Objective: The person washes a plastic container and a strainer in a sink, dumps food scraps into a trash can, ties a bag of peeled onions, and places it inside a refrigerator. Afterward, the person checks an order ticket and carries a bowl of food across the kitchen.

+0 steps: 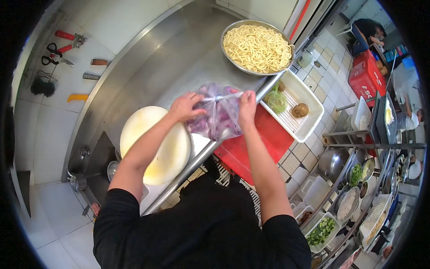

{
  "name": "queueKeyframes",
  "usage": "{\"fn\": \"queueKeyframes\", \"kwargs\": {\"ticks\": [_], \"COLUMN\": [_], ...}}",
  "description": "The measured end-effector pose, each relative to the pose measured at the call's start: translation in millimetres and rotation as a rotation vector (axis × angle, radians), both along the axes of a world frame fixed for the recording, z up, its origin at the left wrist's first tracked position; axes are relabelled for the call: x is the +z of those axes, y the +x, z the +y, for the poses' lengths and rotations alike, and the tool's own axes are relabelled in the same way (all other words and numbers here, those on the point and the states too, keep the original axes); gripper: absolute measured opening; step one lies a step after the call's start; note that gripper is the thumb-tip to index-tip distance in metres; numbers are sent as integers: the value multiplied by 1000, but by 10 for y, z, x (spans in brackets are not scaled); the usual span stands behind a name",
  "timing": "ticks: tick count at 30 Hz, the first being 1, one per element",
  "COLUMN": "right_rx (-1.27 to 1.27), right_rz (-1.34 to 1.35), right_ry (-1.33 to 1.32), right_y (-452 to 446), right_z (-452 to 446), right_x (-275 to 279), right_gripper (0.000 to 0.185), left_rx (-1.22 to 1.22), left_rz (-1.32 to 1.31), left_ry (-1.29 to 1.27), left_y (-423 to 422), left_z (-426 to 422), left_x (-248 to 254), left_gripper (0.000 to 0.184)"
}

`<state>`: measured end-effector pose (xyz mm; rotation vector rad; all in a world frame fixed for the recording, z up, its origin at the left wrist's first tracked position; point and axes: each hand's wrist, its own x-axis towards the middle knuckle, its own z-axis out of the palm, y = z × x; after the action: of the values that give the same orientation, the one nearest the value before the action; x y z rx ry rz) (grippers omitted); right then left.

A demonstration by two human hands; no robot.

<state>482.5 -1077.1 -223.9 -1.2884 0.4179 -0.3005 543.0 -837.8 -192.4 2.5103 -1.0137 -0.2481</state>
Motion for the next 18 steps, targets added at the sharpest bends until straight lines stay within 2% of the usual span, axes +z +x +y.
{"fn": "queueKeyframes", "kwargs": {"ticks": [2,3,6,7,9,10,12,13,15,17,18], "right_rx": [148,166,345,394,386,380,462,494,566,723,741], "right_rz": [-77,-142,-50,-27,111,180,171,164,245,412,467], "right_ry": [292,322,221,101,-94,-191,-739,-1014,-1226,-1383,-1360], "right_y": [62,127,196,186,40,-10,-277,-353,-284,-196,-160], "right_z": [-79,-46,-12,-53,-295,-360,-257,-189,-75,75,146], "right_x": [566,632,851,756,139,-38,111,243,531,713,642], "right_gripper": [15,18,19,18,23,28,54,69,97,123,117], "left_rx": [-84,-104,-49,-44,-33,-31,-27,33,155,113,92], "left_rz": [-74,-138,-221,-208,-182,-139,-52,-72,-105,26,92], "left_ry": [-26,-83,-40,25,155,204,302,250,143,162,171], "left_y": [92,89,202,215,237,211,114,61,-60,-126,-152], "left_z": [48,17,172,297,567,647,767,712,474,299,230], "left_x": [190,339,342,329,256,160,-20,53,152,148,139], "left_gripper": [47,29,22,18,13,18,32,44,71,95,107]}}
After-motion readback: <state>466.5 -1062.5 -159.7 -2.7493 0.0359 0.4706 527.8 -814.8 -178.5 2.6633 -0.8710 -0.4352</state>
